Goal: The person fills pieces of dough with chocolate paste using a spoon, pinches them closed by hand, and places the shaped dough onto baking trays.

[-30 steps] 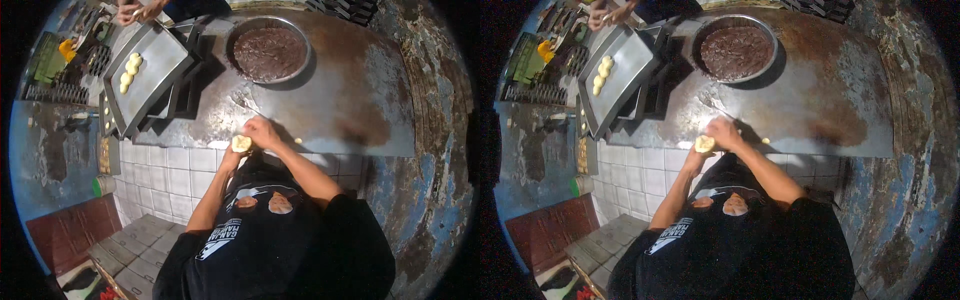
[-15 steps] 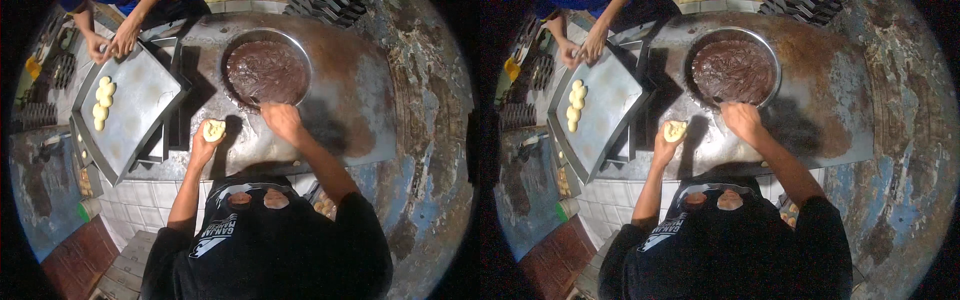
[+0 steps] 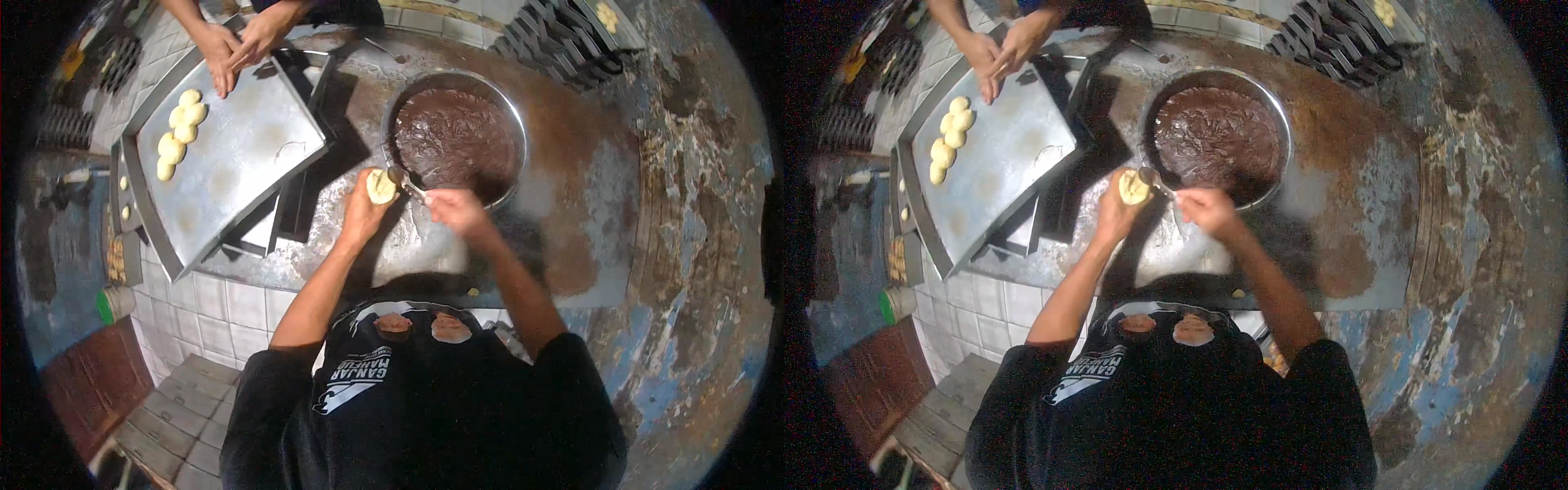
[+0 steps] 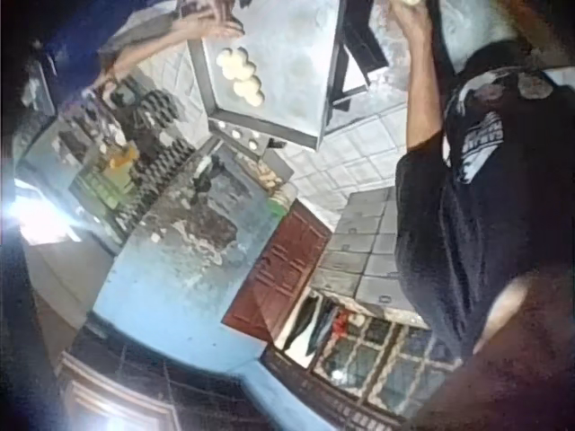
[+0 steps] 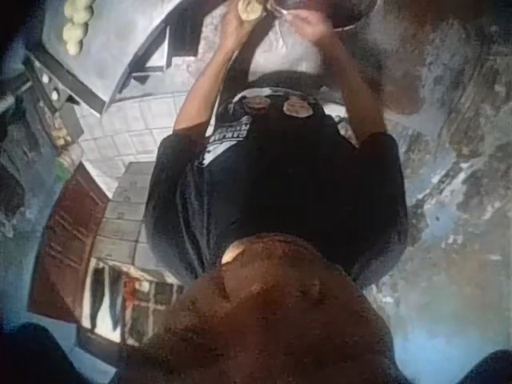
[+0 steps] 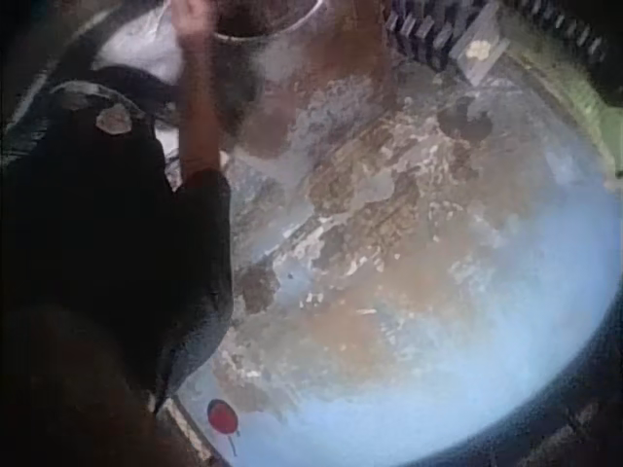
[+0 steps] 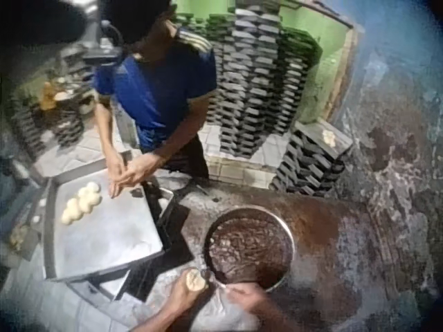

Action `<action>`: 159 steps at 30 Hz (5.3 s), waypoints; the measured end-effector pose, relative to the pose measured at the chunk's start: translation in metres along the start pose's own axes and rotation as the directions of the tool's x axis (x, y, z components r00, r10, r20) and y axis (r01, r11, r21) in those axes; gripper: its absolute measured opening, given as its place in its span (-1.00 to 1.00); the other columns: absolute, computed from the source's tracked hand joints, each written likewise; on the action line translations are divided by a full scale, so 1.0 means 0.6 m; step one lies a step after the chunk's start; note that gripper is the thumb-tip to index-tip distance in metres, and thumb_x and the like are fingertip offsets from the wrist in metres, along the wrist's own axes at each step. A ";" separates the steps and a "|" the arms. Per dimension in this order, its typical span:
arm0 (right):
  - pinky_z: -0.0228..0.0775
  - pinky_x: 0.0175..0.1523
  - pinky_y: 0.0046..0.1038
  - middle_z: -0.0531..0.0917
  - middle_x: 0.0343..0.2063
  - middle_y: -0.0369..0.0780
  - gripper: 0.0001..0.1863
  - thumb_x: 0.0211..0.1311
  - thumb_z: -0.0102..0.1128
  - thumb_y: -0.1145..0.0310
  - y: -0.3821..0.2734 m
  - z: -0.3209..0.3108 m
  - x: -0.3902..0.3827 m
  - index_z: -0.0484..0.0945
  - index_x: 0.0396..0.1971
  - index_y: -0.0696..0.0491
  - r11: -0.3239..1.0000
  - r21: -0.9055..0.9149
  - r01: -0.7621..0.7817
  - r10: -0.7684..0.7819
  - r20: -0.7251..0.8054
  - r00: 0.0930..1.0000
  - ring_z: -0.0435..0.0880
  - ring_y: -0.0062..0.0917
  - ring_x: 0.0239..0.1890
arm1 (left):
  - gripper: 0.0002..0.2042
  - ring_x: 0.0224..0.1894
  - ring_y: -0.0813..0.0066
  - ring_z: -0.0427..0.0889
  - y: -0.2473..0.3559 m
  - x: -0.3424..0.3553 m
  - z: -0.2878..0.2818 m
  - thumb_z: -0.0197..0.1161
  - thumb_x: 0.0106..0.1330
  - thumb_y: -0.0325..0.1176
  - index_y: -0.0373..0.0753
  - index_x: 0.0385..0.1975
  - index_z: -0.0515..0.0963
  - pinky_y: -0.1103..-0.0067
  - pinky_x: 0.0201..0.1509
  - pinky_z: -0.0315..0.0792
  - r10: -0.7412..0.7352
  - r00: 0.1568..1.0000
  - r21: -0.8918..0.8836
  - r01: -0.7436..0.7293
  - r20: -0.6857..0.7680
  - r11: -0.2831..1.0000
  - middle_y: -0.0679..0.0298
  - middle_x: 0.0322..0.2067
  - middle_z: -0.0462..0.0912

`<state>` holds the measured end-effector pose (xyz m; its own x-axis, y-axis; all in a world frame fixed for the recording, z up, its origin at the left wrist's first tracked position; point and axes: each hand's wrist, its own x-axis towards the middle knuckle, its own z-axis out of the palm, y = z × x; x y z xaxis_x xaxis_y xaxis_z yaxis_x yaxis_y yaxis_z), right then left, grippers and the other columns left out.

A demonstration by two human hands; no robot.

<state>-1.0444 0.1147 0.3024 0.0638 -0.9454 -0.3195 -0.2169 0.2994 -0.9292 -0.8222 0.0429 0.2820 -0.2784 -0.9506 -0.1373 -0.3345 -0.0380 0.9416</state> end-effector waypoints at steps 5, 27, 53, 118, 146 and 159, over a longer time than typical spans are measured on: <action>0.58 -0.38 -0.14 0.65 -0.34 -0.05 -0.72 0.43 0.11 0.35 0.006 0.139 -0.099 0.60 0.04 0.10 0.598 -0.782 0.175 -0.497 -0.191 0.847 0.69 -0.10 -0.47 | -0.64 -0.12 -0.15 0.72 0.001 -0.014 0.043 0.37 0.27 -0.36 -0.25 0.00 0.43 0.15 -0.11 0.55 0.058 0.996 0.310 -0.033 -0.073 0.950 -0.13 -0.20 0.70; 0.48 0.21 -0.27 0.65 0.06 0.04 -0.53 0.34 0.04 0.56 -0.011 0.100 -0.316 0.45 0.25 0.15 0.881 -0.195 0.431 -0.471 -0.291 0.833 0.65 -0.12 0.12 | -0.70 -0.32 0.67 0.54 0.095 -0.309 0.081 0.41 0.35 -0.15 -0.19 -0.09 0.57 0.65 -0.36 0.42 -0.163 0.877 -0.470 0.389 0.452 0.792 0.44 -0.42 0.58; 0.47 0.19 -0.36 0.63 0.03 -0.14 -0.48 0.39 0.31 0.05 -0.148 0.411 -0.215 0.49 0.09 0.17 0.808 0.541 0.234 -0.308 0.050 0.950 0.63 -0.47 0.06 | -0.36 0.24 0.43 0.49 0.101 -0.399 -0.178 -0.05 0.56 0.18 -0.24 0.36 0.45 0.45 0.29 0.39 0.217 0.919 -0.417 -0.347 -0.328 0.840 0.13 0.48 0.25; 0.52 -0.04 -0.53 0.74 -0.22 -0.17 -0.71 0.40 0.27 0.41 -0.035 0.186 -0.413 0.60 -0.01 0.28 0.843 0.457 0.285 -0.147 -0.313 0.938 0.70 -0.58 -0.19 | -0.59 -0.45 0.64 0.49 0.084 -0.408 0.106 0.00 0.61 0.01 -0.21 -0.32 0.50 0.56 -0.46 0.36 -0.171 0.982 -0.554 0.099 -0.080 0.827 0.34 -0.41 0.58; 0.51 -0.11 0.00 0.65 -0.24 0.12 -0.80 0.29 0.06 0.41 -0.042 0.044 -0.074 0.60 -0.21 0.16 0.940 -0.332 0.075 -0.135 -0.161 0.978 0.68 0.04 -0.28 | -0.50 0.03 0.56 0.63 -0.008 -0.080 -0.080 0.44 0.23 -0.59 -0.22 0.16 0.45 0.58 0.18 0.52 -0.166 0.968 -0.269 0.214 0.190 0.939 0.29 -0.03 0.67; 0.43 -0.34 -0.47 0.60 -0.58 -0.29 -0.68 0.35 0.21 0.23 -0.087 -0.050 0.047 0.70 -0.11 0.17 0.847 0.287 -0.446 0.434 0.109 0.894 0.54 -0.67 -0.50 | -0.51 0.06 0.53 0.65 -0.033 0.022 -0.033 0.46 0.25 -0.52 -0.19 0.18 0.46 0.58 0.17 0.52 -0.010 0.998 -0.092 0.016 0.062 0.996 0.24 0.01 0.69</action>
<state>-1.0605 0.0683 0.3476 0.0689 -0.7014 -0.7094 0.0677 0.7127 -0.6981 -0.8014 0.0247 0.2676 -0.3300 -0.9293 -0.1658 -0.2551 -0.0813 0.9635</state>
